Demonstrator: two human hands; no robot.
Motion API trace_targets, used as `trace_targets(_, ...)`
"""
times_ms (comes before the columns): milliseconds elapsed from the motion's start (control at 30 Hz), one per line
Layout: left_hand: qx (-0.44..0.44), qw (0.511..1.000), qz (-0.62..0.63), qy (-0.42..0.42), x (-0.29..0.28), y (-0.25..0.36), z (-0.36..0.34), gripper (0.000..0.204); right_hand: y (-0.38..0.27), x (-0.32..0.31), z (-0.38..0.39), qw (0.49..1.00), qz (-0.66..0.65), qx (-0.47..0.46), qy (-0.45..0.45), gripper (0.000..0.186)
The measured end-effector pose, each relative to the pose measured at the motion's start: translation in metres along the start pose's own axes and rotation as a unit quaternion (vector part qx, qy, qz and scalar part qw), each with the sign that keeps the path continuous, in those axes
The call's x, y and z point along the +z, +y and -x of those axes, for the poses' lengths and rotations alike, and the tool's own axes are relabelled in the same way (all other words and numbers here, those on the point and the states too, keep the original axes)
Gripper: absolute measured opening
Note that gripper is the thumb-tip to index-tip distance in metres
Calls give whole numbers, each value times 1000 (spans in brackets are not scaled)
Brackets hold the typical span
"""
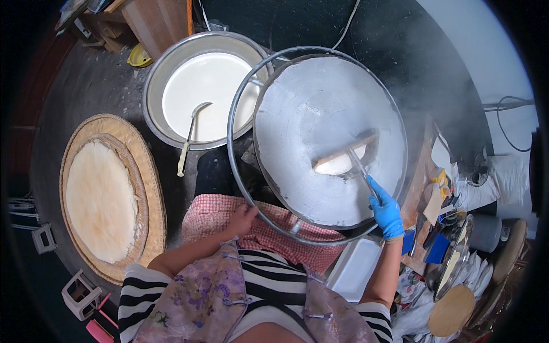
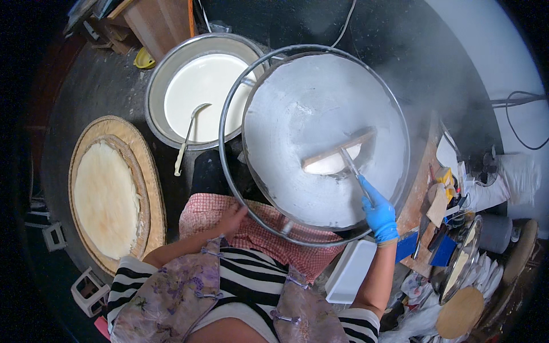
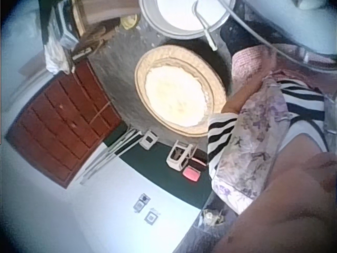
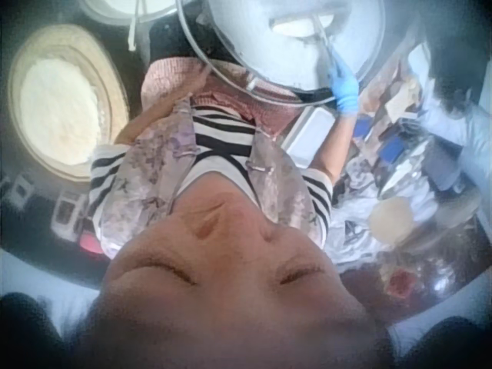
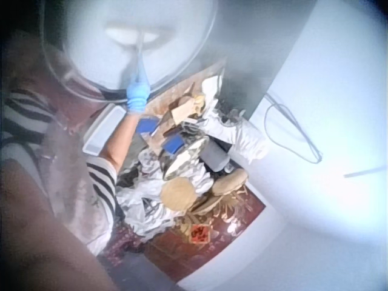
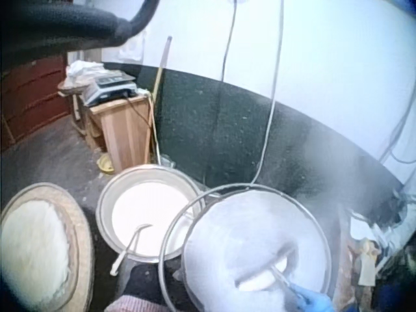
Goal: The person ladles white batter onto a hot circular griddle, spreads it thinly with a wooden spreader, cooks until set, then lifts and transfers the crepe onto a woven tray. The process repeats multiple times, with the griddle wiped between batches.
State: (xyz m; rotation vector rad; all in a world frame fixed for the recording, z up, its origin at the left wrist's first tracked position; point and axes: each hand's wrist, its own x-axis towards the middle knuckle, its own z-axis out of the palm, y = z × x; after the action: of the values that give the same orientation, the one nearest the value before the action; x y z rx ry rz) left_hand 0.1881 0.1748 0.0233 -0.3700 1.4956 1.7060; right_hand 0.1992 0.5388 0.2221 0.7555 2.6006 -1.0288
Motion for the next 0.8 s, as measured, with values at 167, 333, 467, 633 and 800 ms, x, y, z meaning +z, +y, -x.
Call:
trace_targets(167,-76,996,-29,-48,10,14,10,28,-42,41,-43,998,11,-53,43,49)
trace_targets(333,-28,1000,-5,6,2,8,1,26,-61,70,-66,979,128,-132,88,49)
trace_targets(467,64,975,-190,95,-15,18,-25,24,-49,56,-47,986,120,-109,47,49)
trace_targets(633,74,995,23,56,-60,85,-70,21,-23,33,-43,980,121,-155,24,47)
trace_targets(800,103,985,65,120,-41,94,-70,26,10,10,-57,984,111,-140,-6,43)
